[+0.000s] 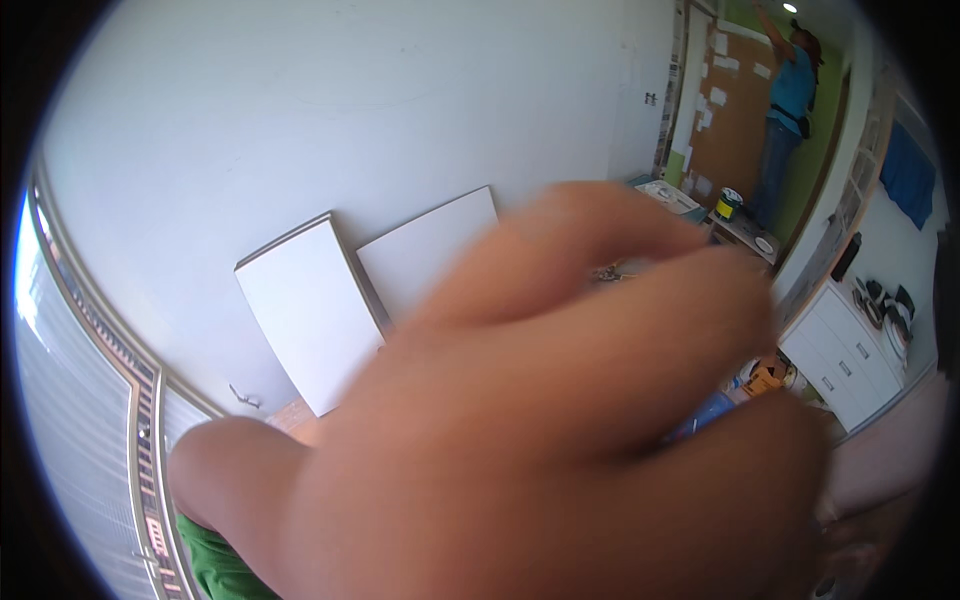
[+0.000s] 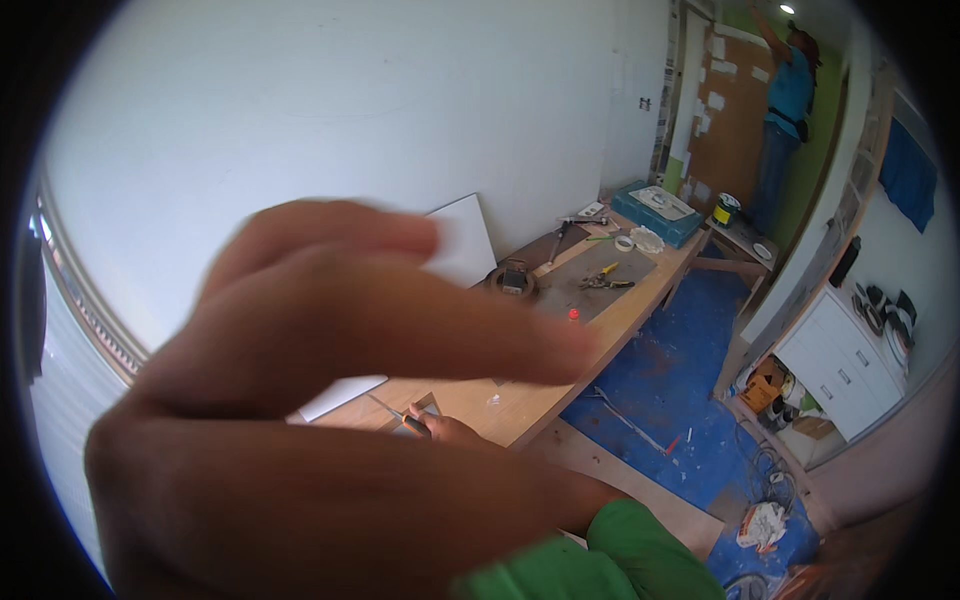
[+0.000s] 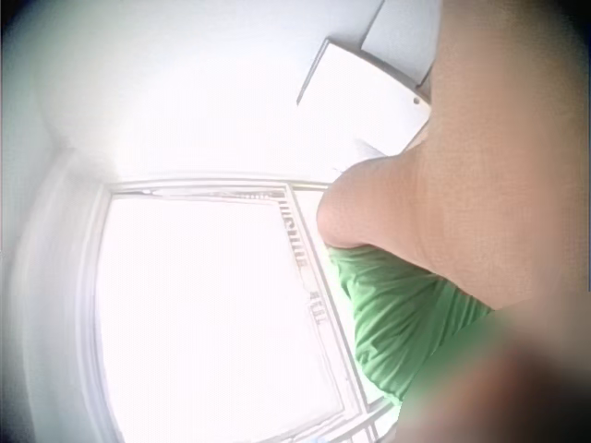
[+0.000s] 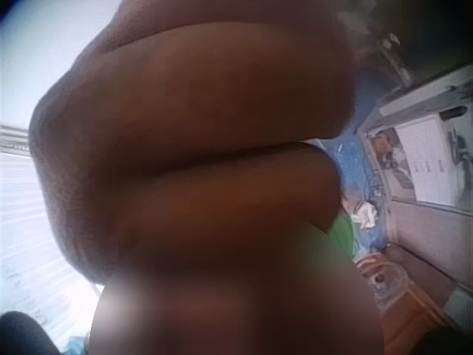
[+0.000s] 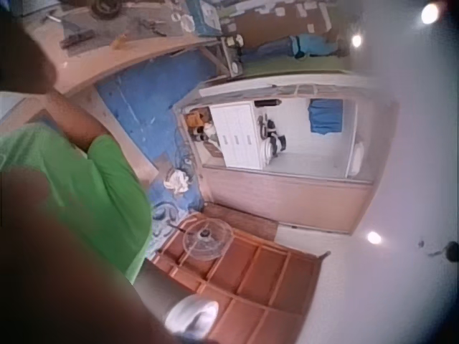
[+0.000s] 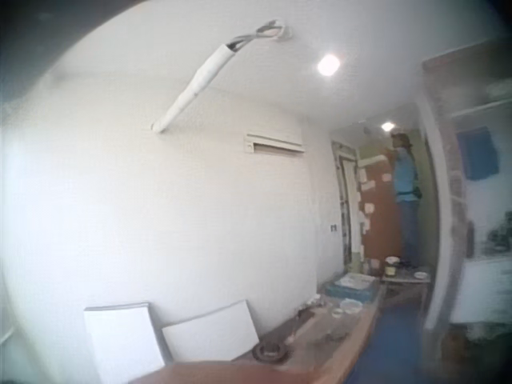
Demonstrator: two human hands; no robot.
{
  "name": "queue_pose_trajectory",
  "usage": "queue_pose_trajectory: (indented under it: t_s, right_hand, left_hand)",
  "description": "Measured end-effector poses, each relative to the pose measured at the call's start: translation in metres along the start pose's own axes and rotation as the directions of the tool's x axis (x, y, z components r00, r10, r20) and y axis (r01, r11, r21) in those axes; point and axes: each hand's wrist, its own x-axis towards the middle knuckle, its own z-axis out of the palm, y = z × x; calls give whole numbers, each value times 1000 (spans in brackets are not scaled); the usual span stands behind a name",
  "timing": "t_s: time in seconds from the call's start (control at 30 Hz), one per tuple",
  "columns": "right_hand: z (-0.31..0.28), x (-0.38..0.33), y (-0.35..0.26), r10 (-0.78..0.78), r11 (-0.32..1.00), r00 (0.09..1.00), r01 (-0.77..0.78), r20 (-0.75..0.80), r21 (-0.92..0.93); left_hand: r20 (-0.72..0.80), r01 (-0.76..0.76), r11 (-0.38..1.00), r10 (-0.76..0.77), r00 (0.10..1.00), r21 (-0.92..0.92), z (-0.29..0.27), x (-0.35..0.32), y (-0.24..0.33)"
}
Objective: The person assembles cabinet components on a workbench, using a hammer to tap a trim strip onto a white panel and a utility knife to trim excess material. They handle white panels and wooden trim pieces, aligning and securing them together.
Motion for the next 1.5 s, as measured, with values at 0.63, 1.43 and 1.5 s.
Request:
queue_pose_trajectory:
  t_s: [0.63,1.43,1.5]
  right_hand:
    - [-4,-9,0,-56,978,997,64,-49,200]
    - [93,-195,169,812,310,582,-486,38,817]
    - [95,-173,168,752,426,659,-499,11,755]
  left_hand:
    - [-196,847,137,-942,271,514,58,-377,-183]
    - [336,813,407,-900,279,417,68,-315,-321]
    - [365,806,479,-861,354,348,70,-312,-333]
